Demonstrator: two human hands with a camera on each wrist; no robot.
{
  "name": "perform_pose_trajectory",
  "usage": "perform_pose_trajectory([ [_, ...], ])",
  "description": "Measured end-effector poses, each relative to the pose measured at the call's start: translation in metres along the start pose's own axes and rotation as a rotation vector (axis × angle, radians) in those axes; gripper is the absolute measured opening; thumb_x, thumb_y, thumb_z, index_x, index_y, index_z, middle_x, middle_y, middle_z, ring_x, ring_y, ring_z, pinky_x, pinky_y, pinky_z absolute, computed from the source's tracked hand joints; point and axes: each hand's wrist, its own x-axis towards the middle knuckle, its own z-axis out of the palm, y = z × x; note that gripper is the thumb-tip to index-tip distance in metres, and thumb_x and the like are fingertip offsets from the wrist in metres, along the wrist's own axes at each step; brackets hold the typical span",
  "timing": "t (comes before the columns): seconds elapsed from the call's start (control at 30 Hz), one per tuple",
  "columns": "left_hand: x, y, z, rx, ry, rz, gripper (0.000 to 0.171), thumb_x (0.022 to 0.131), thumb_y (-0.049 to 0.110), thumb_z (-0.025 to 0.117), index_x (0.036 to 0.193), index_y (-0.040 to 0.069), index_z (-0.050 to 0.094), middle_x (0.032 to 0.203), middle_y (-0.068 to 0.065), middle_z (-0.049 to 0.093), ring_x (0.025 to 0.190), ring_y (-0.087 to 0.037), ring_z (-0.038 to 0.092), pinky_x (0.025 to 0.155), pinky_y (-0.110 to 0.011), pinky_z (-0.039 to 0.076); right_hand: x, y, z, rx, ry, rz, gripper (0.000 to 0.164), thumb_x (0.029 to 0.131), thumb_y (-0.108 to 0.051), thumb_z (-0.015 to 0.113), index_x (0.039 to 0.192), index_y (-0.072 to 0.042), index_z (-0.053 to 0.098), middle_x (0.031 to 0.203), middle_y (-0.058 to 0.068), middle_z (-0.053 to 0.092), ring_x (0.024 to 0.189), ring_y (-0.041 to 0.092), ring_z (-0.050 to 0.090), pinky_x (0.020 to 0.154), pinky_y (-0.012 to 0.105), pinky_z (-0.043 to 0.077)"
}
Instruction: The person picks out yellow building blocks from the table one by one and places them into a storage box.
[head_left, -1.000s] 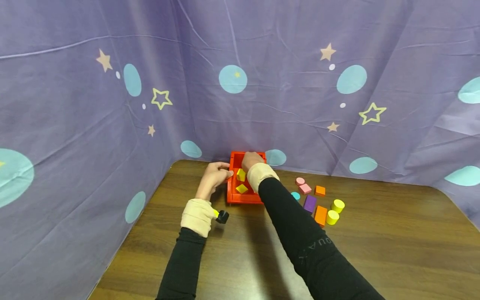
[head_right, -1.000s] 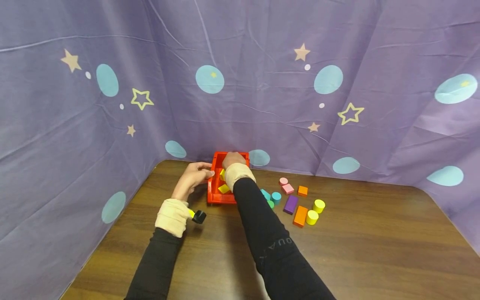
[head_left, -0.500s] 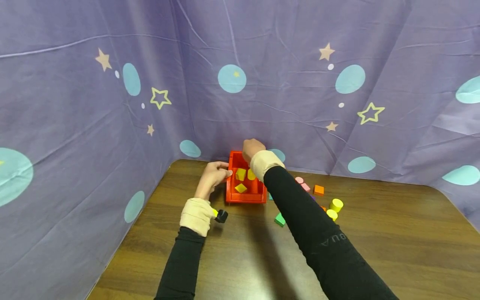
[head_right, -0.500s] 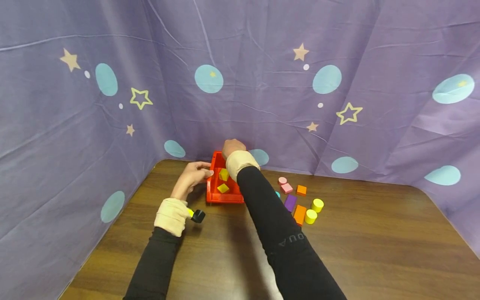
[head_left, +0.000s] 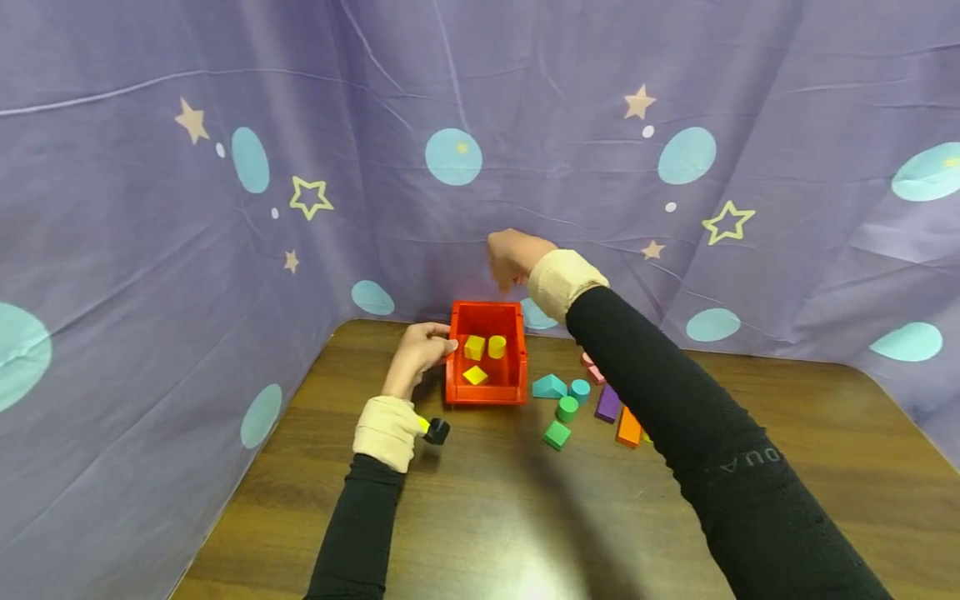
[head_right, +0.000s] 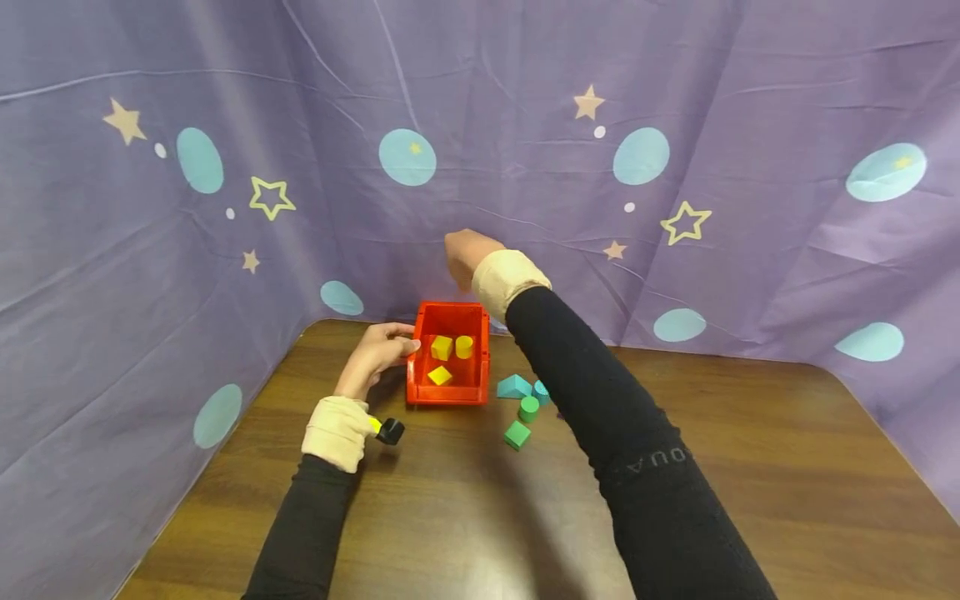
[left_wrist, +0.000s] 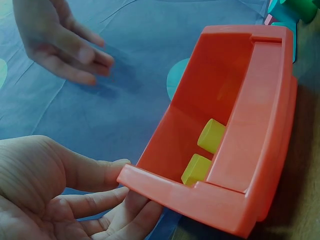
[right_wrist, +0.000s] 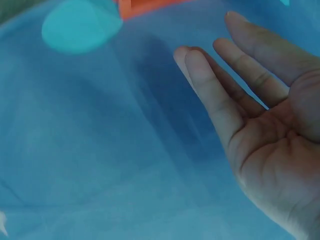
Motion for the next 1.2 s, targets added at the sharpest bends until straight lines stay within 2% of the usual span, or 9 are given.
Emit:
perform_pose_trajectory([
  [0.03,0.000,0.000,0.000,0.003,-0.001,0.001,0.039,0.093,0.001,0.063,0.131,-0.005,0.063,0.112,-0.017,0.069,0.094,-0.021,0.067,0.077,-0.025,0.059,-0.003,0.000,-0.006,-0.006,0.001,-0.015,0.012,0.082,-0.005,0.079,0.091,-0.002,0.072,0.087,0.007,0.066,0.072,0.019,0.059,0.065,0.031,0.054],
  [0.07,0.000,0.001,0.000,0.004,-0.001,0.001,0.039,0.093,0.001,0.063,0.132,-0.005,0.062,0.111,-0.015,0.068,0.094,-0.021,0.067,0.076,-0.025,0.059,-0.016,-0.015,-0.018,-0.132,0.018,-0.032,0.011,0.081,-0.004,0.081,0.090,-0.004,0.074,0.086,0.008,0.068,0.069,0.019,0.061,0.064,0.028,0.055],
  [0.23,-0.002,0.001,0.000,0.006,0.001,-0.005,0.039,0.092,0.001,0.063,0.131,-0.005,0.063,0.097,-0.009,0.068,0.085,-0.016,0.065,0.078,-0.026,0.060,-0.038,-0.017,-0.043,-0.224,0.034,-0.081,0.015,0.080,-0.005,0.080,0.093,-0.005,0.072,0.080,0.003,0.064,0.059,0.012,0.058,0.056,0.022,0.051],
  [0.37,-0.003,0.000,0.000,-0.002,0.000,-0.009,0.040,0.092,0.000,0.064,0.131,-0.005,0.063,0.096,-0.009,0.068,0.081,-0.013,0.064,0.084,-0.032,0.061,-0.056,-0.015,-0.054,-0.297,0.063,-0.128,0.019,0.083,-0.010,0.079,0.101,-0.004,0.075,0.089,0.005,0.069,0.061,0.011,0.055,0.062,0.023,0.050],
  [0.5,-0.003,-0.001,-0.001,0.001,-0.003,-0.013,0.040,0.093,0.001,0.063,0.132,-0.005,0.062,0.109,-0.015,0.069,0.087,-0.016,0.066,0.086,-0.033,0.061,-0.072,-0.008,-0.063,-0.306,0.106,-0.199,0.028,0.083,-0.010,0.081,0.109,-0.002,0.076,0.110,0.013,0.075,0.087,0.022,0.065,0.084,0.033,0.056],
  [0.6,-0.002,-0.001,0.000,0.009,-0.008,-0.006,0.040,0.094,0.002,0.062,0.133,-0.005,0.062,0.117,-0.019,0.069,0.092,-0.019,0.068,0.085,-0.032,0.061,-0.084,0.001,-0.068,-0.298,0.156,-0.260,0.029,0.081,-0.008,0.081,0.108,0.000,0.076,0.114,0.016,0.075,0.105,0.031,0.066,0.096,0.041,0.055],
  [0.83,0.000,-0.001,0.002,0.014,-0.007,-0.002,0.039,0.094,0.004,0.063,0.133,-0.005,0.062,0.119,-0.020,0.068,0.088,-0.016,0.066,0.084,-0.030,0.060,-0.111,0.025,-0.075,-0.272,0.246,-0.323,0.029,0.077,-0.006,0.083,0.105,0.002,0.076,0.103,0.018,0.076,0.098,0.032,0.068,0.093,0.044,0.055],
  [1.03,0.001,-0.002,0.003,0.000,-0.014,0.008,0.039,0.093,0.001,0.062,0.132,-0.007,0.062,0.115,-0.019,0.068,0.088,-0.015,0.065,0.081,-0.028,0.060,-0.139,0.047,-0.077,-0.238,0.316,-0.382,0.030,0.075,-0.002,0.084,0.103,0.001,0.076,0.091,0.015,0.074,0.089,0.029,0.068,0.086,0.045,0.056],
  [1.2,0.001,-0.001,0.002,-0.001,-0.012,0.003,0.041,0.093,0.000,0.062,0.133,-0.006,0.061,0.118,-0.020,0.067,0.095,-0.020,0.066,0.084,-0.031,0.061,-0.162,0.062,-0.073,-0.205,0.321,-0.394,0.033,0.078,0.000,0.083,0.109,0.003,0.074,0.103,0.018,0.075,0.095,0.033,0.071,0.089,0.048,0.058],
])
